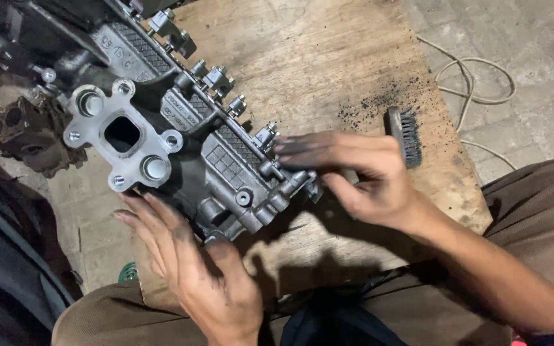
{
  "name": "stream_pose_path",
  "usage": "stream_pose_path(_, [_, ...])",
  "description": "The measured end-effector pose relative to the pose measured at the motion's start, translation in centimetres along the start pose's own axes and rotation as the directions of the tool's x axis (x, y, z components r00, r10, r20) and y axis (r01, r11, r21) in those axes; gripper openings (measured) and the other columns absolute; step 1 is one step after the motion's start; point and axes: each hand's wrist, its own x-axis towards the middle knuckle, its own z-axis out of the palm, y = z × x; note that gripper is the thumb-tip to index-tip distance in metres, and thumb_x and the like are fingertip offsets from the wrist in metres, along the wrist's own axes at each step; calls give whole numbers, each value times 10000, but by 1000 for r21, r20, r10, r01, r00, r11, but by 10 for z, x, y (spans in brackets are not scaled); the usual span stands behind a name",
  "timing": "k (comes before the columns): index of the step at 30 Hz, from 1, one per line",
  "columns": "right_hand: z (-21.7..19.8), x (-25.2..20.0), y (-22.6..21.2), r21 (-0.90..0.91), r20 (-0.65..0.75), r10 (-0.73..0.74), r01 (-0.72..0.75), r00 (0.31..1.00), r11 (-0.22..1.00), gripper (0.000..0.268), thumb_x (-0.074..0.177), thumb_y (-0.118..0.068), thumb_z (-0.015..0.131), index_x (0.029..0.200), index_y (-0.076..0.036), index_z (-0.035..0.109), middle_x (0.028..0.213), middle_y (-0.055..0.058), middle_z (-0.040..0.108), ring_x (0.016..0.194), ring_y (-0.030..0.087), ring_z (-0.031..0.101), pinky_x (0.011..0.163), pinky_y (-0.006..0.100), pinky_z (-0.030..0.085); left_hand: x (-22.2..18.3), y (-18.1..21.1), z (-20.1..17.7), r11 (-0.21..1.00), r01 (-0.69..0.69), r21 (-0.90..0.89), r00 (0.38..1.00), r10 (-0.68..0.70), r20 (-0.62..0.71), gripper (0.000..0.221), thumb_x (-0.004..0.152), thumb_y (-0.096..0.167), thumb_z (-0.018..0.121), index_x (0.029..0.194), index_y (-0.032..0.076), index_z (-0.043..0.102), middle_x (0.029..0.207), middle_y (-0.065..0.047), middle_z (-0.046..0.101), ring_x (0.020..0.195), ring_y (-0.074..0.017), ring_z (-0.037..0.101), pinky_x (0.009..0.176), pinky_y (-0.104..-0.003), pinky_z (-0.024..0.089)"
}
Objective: Cleaning a metal camshaft housing using a wire brush and a cloth to remove debris.
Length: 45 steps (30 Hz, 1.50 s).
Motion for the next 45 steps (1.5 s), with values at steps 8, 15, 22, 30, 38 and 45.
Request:
stream_pose_path(8, [-30, 1, -5, -36, -282, 169, -187, 944, 982, 231, 911, 107, 742, 1092, 100, 599, 998, 241, 715, 806, 256, 763, 761, 299, 691, 0, -5, 5, 998, 43, 53, 998, -41, -38, 679, 1061, 359, 236, 1584, -74, 234, 1685, -299, 168, 1595, -538, 79, 1313, -649, 91])
stream_pose_path(15, [-26, 51, -19, -109, 131, 89, -75, 987, 991, 112, 826, -91, 799, 885, -13, 745, 861, 87, 685, 666, 136, 540, 526, 201, 420, 3, -4, 2, 999, 35, 31, 999, -34, -40, 654, 1058, 323, 275, 1574, -78, 258, 1680, -310, 186, 1598, -540, 79, 1315, -653, 90])
stream_pose_path(22, [-48, 68, -10, -200, 298, 166, -109, 940, 974, 230, 770, -133, 867, 710, -37, 667, 693, 36, 644, 579, 128, 523, 548, 244, 458, 5, -3, 1, 999, 46, -4, 998, -46, -30, 673, 921, 133, 349, 1534, -140, 300, 1658, -339, 197, 1586, -537, 81, 1298, -660, 83])
stream_pose_path(30, [-43, 74, 4, -107, 398, -16, 64, 917, 992, 239, 816, -153, 812, 693, -25, 653, 662, 31, 563, 617, 149, 482, 556, 256, 461, 4, -9, 3, 998, 41, 39, 998, -39, -51, 694, 1052, 345, 243, 1501, -172, 354, 1634, -347, 243, 1569, -552, 126, 1294, -667, 139])
stream_pose_path(38, [-36, 76, 9, -34, 378, -110, 132, 919, 991, 213, 877, -177, 726, 739, -17, 696, 721, 49, 622, 694, 162, 528, 610, 225, 542, -6, -10, 3, 990, 65, 124, 997, -59, -57, 694, 1052, 356, 227, 1416, -170, 497, 1608, -312, 344, 1558, -559, 182, 1251, -643, 174])
stream_pose_path(45, [-49, 67, 23, -273, 430, 12, 118, 903, 955, 213, 837, -210, 771, 738, -38, 696, 718, 33, 582, 707, 157, 497, 602, 221, 532, -8, -14, 1, 998, 55, 37, 998, -55, -16, 666, 1032, 329, 279, 1434, -176, 446, 1605, -339, 328, 1562, -559, 154, 1255, -643, 176])
